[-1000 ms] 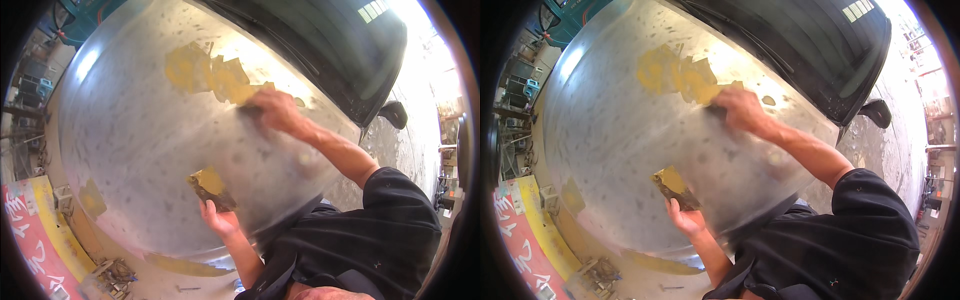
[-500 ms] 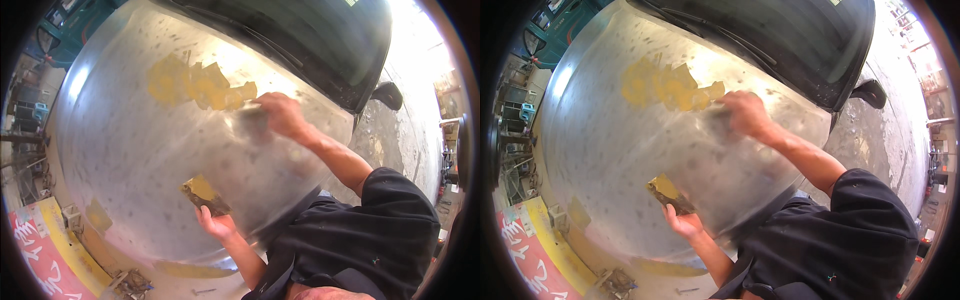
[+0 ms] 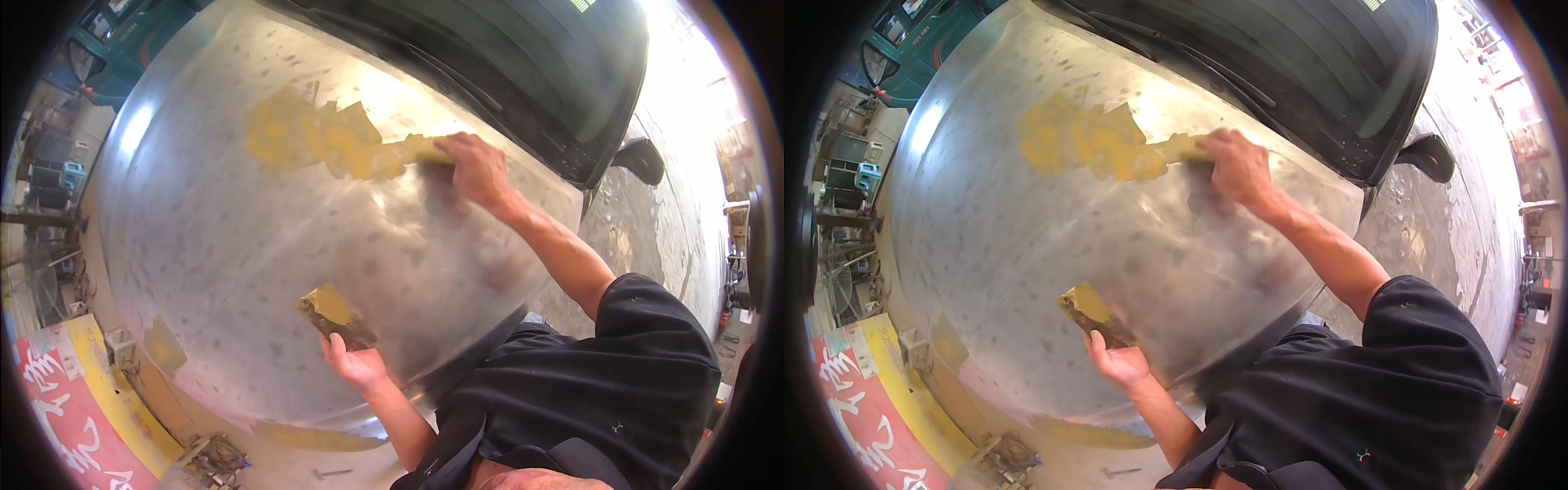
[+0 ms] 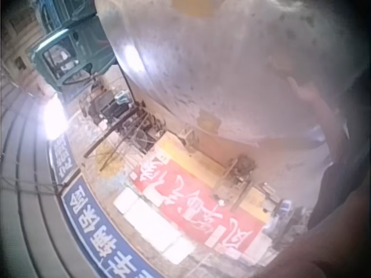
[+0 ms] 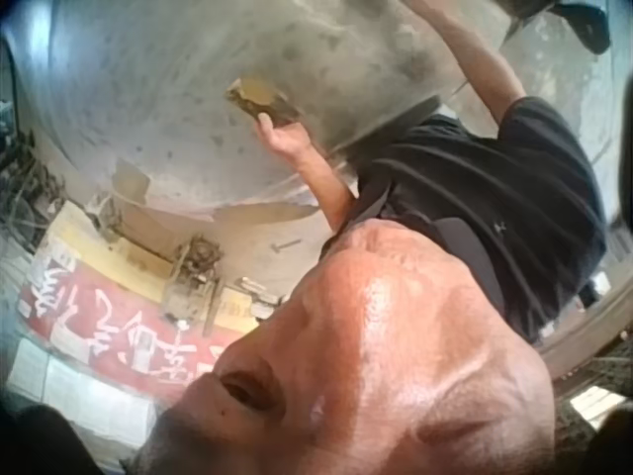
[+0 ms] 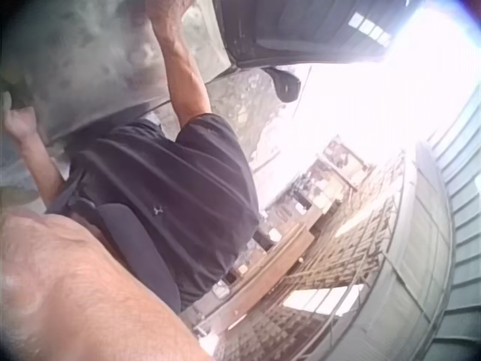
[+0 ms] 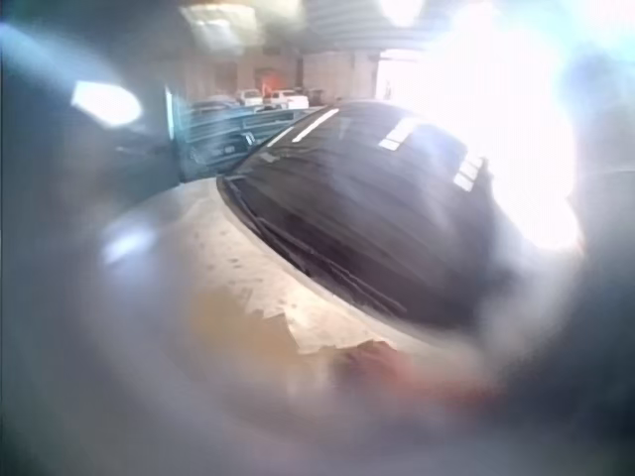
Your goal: The person applies yellow body filler to a car hood using a putty knife, spreading it across the surface in smooth strokes. They periodically reload the knife from a container and continue smoothing the filler over the hood.
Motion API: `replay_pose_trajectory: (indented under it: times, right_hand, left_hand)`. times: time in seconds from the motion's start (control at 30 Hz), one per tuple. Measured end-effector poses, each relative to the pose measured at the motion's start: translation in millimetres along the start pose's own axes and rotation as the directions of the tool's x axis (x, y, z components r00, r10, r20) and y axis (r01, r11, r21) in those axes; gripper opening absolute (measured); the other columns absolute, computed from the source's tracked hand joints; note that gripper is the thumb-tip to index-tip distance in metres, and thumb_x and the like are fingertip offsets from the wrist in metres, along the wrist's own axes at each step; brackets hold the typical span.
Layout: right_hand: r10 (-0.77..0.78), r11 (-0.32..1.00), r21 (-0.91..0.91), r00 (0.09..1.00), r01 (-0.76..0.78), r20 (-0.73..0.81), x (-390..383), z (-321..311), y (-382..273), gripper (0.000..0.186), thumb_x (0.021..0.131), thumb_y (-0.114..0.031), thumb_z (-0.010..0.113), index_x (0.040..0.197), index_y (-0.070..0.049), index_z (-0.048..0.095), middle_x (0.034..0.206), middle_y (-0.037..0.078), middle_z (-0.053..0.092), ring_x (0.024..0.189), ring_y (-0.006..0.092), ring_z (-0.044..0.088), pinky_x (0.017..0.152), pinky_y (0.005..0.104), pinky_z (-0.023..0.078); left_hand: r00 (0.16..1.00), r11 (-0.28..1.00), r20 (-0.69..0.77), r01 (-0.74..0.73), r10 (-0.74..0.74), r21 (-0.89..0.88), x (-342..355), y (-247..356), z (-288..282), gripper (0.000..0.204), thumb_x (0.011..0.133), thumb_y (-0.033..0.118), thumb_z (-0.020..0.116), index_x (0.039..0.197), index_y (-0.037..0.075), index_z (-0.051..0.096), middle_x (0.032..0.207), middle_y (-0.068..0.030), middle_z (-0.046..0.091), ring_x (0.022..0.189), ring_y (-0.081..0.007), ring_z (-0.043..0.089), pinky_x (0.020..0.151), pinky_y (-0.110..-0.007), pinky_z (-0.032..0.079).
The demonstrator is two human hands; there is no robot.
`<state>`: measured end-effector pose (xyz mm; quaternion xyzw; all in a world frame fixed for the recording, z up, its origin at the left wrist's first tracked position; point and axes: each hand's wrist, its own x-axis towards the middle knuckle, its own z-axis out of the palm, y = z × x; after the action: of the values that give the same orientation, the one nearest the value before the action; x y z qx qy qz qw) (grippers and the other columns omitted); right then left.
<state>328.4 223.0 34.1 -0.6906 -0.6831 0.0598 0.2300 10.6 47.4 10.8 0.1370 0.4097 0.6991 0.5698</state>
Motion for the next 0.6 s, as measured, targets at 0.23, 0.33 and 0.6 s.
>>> replay_pose_trajectory:
  times: [0.23,0.33,0.6]
  right_hand:
    - [-0.070,0.997,-0.026,0.995,0.068,-0.070,10,27,-24,0.043,0.084,0.002,0.059,0.118,-0.014,0.079,0.111,0.005,0.075,0.110,0.0301,0.069,0.093,0.0427,0.056]
    - [-0.068,0.998,-0.011,0.995,0.069,0.068,-6,14,-30,0.044,0.084,0.003,0.058,0.119,-0.014,0.079,0.113,0.005,0.076,0.111,0.0302,0.070,0.092,0.0421,0.057]
    - [-0.104,0.994,-0.021,0.994,0.103,-0.018,6,33,-30,0.050,0.080,0.005,0.059,0.124,-0.011,0.077,0.121,0.006,0.074,0.116,0.0291,0.068,0.093,0.0410,0.057]
  left_hand:
    - [1.000,1.000,-0.020,-0.017,0.017,-0.003,3,-3,5,0.049,0.103,0.022,0.054,0.146,-0.004,0.056,0.140,-0.0144,0.064,0.124,-0.0285,0.063,0.106,-0.042,0.050]
    - [1.000,1.000,-0.004,-0.012,0.012,-0.023,1,-1,0,0.049,0.103,0.020,0.054,0.147,-0.004,0.055,0.141,-0.0141,0.064,0.125,-0.0280,0.063,0.107,-0.042,0.050]
    - [1.000,1.000,0.008,0.014,-0.013,-0.022,4,-1,6,0.049,0.103,0.022,0.056,0.146,-0.001,0.057,0.138,-0.0122,0.066,0.123,-0.0263,0.063,0.106,-0.041,0.050]
